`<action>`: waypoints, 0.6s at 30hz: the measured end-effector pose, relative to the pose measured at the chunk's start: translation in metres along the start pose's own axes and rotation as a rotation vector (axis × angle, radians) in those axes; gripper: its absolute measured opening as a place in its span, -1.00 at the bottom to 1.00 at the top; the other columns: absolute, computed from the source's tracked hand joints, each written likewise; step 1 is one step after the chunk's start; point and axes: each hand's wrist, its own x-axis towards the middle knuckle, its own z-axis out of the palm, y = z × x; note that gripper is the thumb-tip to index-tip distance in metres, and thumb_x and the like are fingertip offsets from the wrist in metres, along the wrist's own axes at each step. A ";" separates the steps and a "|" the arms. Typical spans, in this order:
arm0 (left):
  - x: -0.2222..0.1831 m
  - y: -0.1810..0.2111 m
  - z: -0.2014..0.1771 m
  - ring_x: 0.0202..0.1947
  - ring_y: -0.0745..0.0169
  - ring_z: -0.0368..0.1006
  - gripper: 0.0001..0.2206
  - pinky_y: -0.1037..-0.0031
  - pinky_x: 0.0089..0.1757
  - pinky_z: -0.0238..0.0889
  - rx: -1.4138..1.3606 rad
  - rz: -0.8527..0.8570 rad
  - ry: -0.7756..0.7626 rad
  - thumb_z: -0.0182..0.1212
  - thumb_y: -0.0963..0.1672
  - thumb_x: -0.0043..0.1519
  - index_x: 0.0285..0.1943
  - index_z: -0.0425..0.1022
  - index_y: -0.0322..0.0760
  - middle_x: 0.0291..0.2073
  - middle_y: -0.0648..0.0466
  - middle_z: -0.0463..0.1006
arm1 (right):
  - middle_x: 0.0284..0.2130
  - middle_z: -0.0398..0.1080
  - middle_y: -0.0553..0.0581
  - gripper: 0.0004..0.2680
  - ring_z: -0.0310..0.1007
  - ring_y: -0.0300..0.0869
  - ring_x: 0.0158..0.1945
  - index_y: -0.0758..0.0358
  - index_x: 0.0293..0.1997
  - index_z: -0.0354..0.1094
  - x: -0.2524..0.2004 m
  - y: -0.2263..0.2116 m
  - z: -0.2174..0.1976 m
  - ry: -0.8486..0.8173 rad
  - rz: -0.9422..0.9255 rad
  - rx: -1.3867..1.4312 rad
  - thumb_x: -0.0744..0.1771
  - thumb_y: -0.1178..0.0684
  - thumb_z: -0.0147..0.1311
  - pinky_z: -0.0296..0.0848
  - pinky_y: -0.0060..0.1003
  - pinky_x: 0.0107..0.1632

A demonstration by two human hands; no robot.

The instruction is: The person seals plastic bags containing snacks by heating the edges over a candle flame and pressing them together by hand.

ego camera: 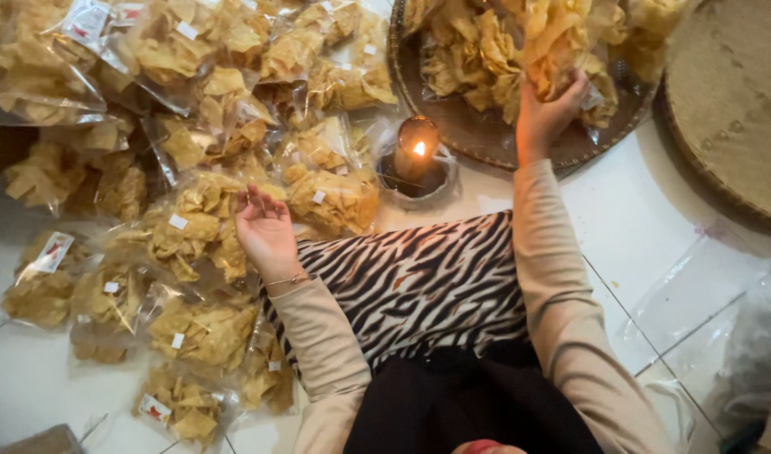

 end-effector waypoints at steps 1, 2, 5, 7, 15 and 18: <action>-0.004 0.000 0.008 -0.07 0.23 0.48 -0.75 0.34 -0.04 0.31 0.044 0.009 0.009 0.02 -0.20 0.26 0.09 0.47 -0.21 0.04 0.08 0.59 | 0.23 0.26 0.25 -0.45 0.31 0.04 0.34 0.27 0.32 0.10 -0.009 -0.010 -0.004 0.008 -0.002 0.090 0.29 0.04 0.48 0.33 -0.04 0.35; -0.009 -0.001 0.017 -0.09 0.22 0.49 -0.76 0.35 -0.05 0.33 0.089 0.019 0.017 0.00 -0.20 0.26 0.08 0.46 -0.20 0.01 0.08 0.60 | 0.25 0.23 0.24 -0.45 0.29 0.02 0.36 0.27 0.33 0.08 -0.019 -0.019 -0.009 0.015 -0.006 0.179 0.30 0.05 0.46 0.36 -0.04 0.34; -0.037 -0.014 0.045 -0.09 0.22 0.52 -0.79 0.35 -0.02 0.39 0.607 0.315 -0.060 0.01 -0.22 0.30 0.08 0.45 -0.27 -0.05 0.01 0.61 | 0.30 0.12 0.20 -0.42 0.20 -0.01 0.38 0.24 0.39 -0.04 -0.060 -0.042 -0.027 -0.012 -0.063 0.421 0.33 0.09 0.41 0.37 -0.06 0.39; -0.059 -0.039 0.064 -0.13 0.23 0.50 -0.86 0.34 -0.03 0.40 0.815 0.396 -0.328 0.06 -0.22 0.38 0.07 0.45 -0.34 -0.11 -0.03 0.59 | 0.24 0.13 0.20 -0.46 0.21 -0.01 0.33 0.24 0.43 -0.02 -0.091 -0.050 -0.038 -0.025 -0.071 0.471 0.37 0.12 0.37 0.38 -0.06 0.34; -0.192 -0.154 0.106 0.34 -0.28 0.16 -0.18 0.06 0.27 0.13 1.383 0.485 -1.155 0.50 -0.02 0.10 0.42 0.08 -0.48 0.31 -0.31 0.20 | 0.35 0.11 0.19 -0.43 0.21 0.00 0.39 0.17 0.52 -0.19 -0.192 -0.063 -0.075 -0.275 -0.156 0.567 0.39 0.09 0.22 0.39 0.00 0.36; -0.210 -0.171 0.106 0.27 -0.34 0.17 -0.10 0.02 0.25 0.14 1.530 0.583 -1.052 0.59 0.06 0.03 0.38 0.06 -0.42 0.24 -0.30 0.20 | 0.34 0.12 0.19 -0.45 0.21 0.01 0.37 0.17 0.51 -0.16 -0.208 -0.064 -0.086 -0.354 -0.269 0.485 0.40 0.07 0.19 0.39 -0.01 0.35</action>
